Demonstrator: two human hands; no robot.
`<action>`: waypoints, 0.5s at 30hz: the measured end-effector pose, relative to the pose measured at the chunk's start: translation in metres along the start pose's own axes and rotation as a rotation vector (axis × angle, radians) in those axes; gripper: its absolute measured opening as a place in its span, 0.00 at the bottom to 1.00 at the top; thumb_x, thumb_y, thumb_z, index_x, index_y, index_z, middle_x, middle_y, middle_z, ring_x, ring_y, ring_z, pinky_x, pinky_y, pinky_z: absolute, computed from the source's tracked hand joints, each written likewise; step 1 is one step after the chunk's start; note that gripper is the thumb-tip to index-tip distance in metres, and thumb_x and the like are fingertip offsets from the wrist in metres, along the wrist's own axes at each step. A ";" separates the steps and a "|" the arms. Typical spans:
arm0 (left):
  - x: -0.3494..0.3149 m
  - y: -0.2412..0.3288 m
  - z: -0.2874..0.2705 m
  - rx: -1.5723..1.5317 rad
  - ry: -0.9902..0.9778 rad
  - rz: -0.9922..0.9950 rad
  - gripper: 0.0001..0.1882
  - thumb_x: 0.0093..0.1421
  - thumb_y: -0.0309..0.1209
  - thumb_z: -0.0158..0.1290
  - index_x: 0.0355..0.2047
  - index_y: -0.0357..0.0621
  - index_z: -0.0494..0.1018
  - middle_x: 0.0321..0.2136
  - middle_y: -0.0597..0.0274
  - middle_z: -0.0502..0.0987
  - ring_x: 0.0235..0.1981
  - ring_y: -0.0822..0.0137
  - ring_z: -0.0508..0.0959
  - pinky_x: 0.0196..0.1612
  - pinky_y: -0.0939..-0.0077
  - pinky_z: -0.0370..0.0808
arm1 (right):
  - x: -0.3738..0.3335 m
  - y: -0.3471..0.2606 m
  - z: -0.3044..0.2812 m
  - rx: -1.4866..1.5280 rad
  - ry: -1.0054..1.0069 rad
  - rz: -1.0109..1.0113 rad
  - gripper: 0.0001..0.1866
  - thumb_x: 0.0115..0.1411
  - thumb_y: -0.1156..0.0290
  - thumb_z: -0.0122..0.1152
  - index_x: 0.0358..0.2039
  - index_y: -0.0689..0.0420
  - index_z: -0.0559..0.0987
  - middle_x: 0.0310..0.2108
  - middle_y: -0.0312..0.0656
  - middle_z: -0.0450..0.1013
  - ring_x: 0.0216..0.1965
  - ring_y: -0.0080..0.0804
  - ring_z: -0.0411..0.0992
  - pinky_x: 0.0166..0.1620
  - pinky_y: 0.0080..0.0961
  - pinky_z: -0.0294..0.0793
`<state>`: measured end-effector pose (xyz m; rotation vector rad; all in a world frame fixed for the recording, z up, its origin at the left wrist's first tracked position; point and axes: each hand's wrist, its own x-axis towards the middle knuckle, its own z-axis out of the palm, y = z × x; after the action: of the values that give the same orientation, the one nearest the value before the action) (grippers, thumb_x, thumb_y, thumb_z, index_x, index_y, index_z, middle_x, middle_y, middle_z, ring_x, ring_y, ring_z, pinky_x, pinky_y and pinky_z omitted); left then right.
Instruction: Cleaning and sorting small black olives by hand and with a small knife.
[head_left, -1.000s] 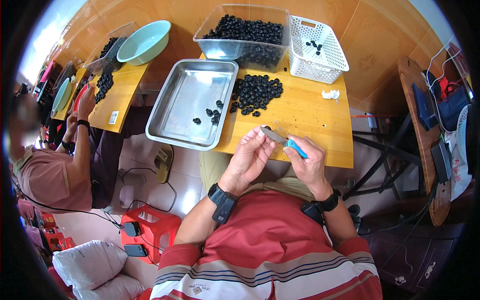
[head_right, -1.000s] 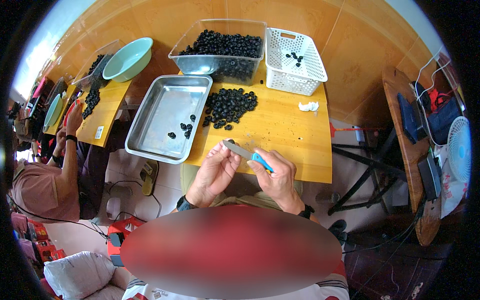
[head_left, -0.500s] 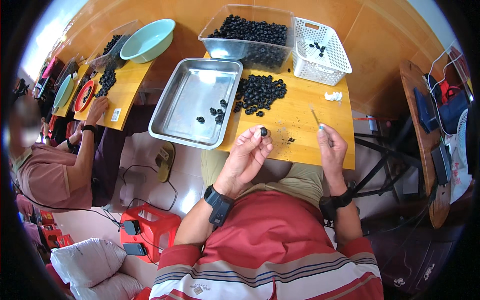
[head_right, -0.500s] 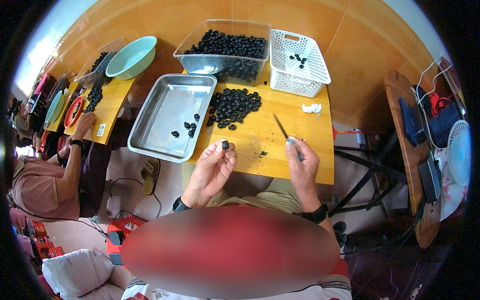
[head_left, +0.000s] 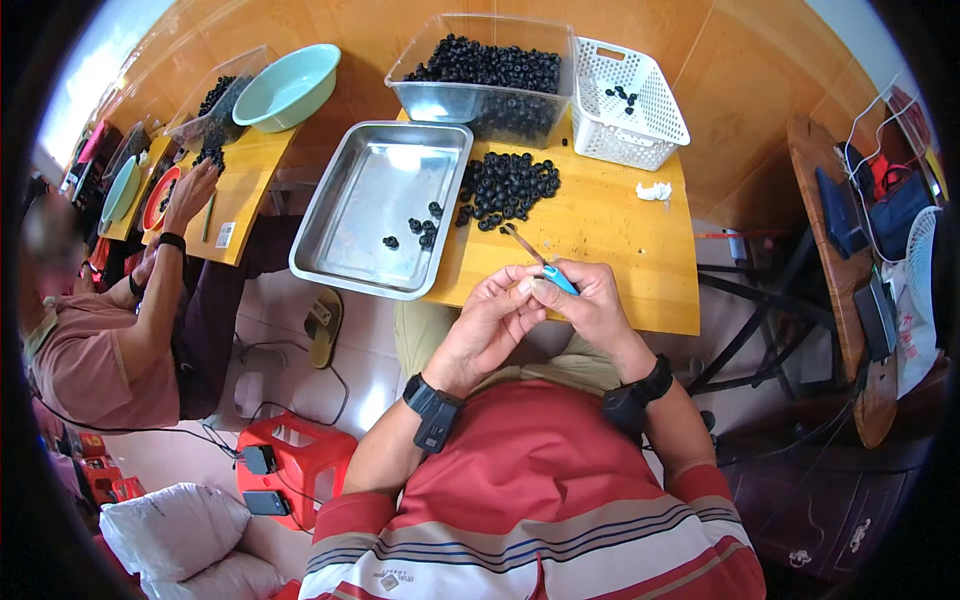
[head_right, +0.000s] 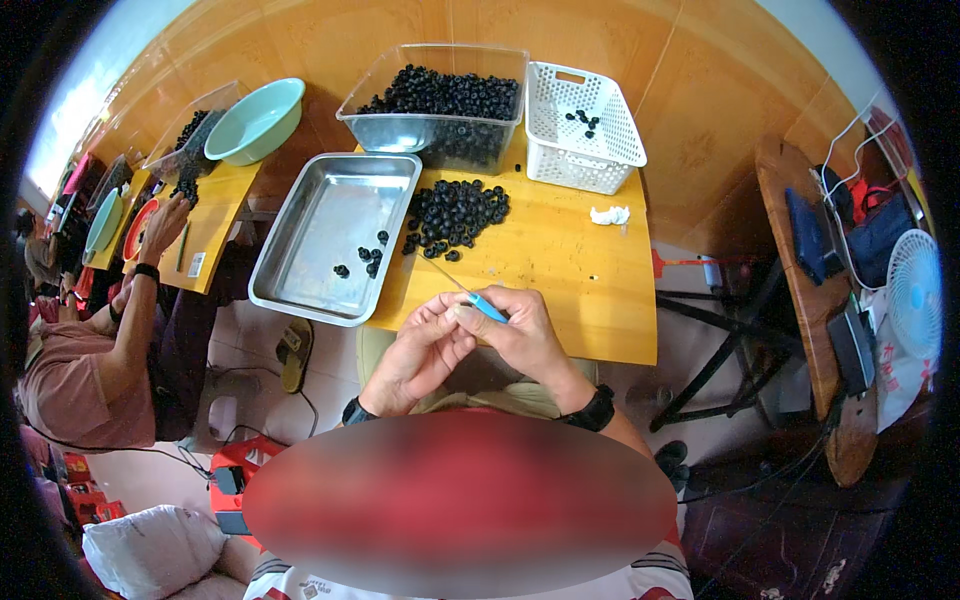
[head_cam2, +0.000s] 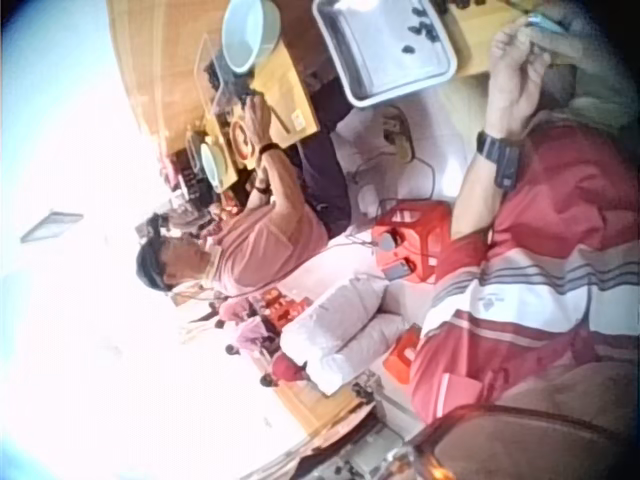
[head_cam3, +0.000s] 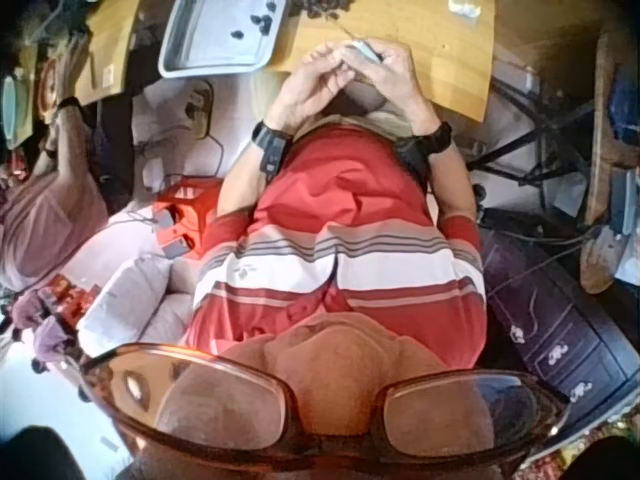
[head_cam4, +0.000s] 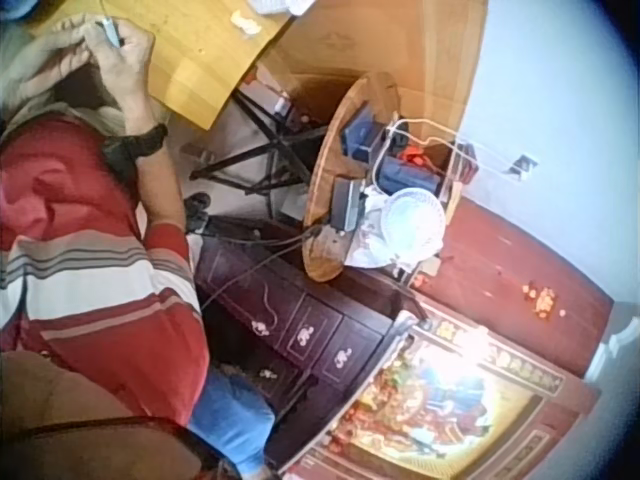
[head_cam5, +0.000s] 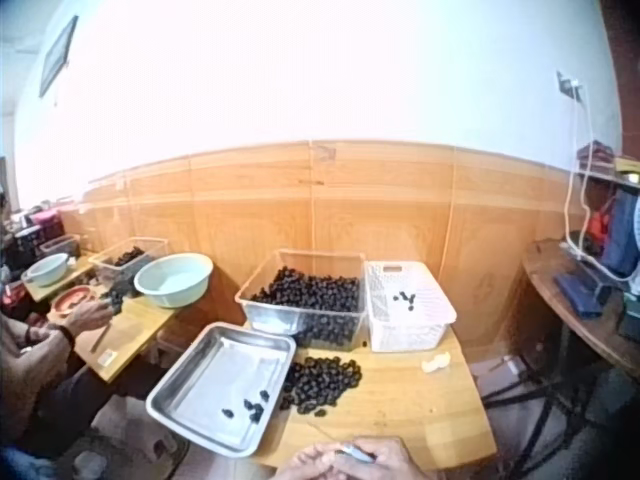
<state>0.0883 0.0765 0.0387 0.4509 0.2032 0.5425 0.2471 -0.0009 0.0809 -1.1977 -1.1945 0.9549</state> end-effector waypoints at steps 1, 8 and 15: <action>0.000 0.000 -0.002 0.016 -0.010 -0.020 0.09 0.69 0.27 0.54 0.48 0.42 0.73 0.41 0.65 0.79 0.39 0.74 0.81 0.44 0.78 0.83 | 0.000 0.004 -0.001 0.110 -0.023 0.066 0.14 0.67 0.67 0.65 0.46 0.64 0.83 0.32 0.33 0.79 0.34 0.15 0.73 0.38 0.16 0.74; -0.004 -0.001 -0.002 -0.001 -0.033 -0.031 0.04 0.69 0.26 0.54 0.42 0.43 0.73 0.41 0.63 0.80 0.38 0.73 0.82 0.44 0.75 0.84 | -0.007 0.008 -0.004 0.066 -0.044 0.007 0.13 0.65 0.65 0.68 0.42 0.62 0.84 0.30 0.30 0.79 0.32 0.14 0.73 0.34 0.15 0.71; -0.013 0.003 -0.004 0.059 0.182 -0.027 0.03 0.69 0.29 0.55 0.41 0.44 0.74 0.38 0.64 0.80 0.37 0.73 0.81 0.44 0.74 0.84 | 0.031 0.003 -0.033 -0.316 0.247 -0.047 0.14 0.62 0.61 0.69 0.31 0.60 0.81 0.20 0.28 0.70 0.25 0.13 0.64 0.28 0.20 0.65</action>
<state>0.0750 0.0738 0.0375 0.4553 0.3995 0.5528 0.2847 0.0242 0.0841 -1.4833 -1.1945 0.5750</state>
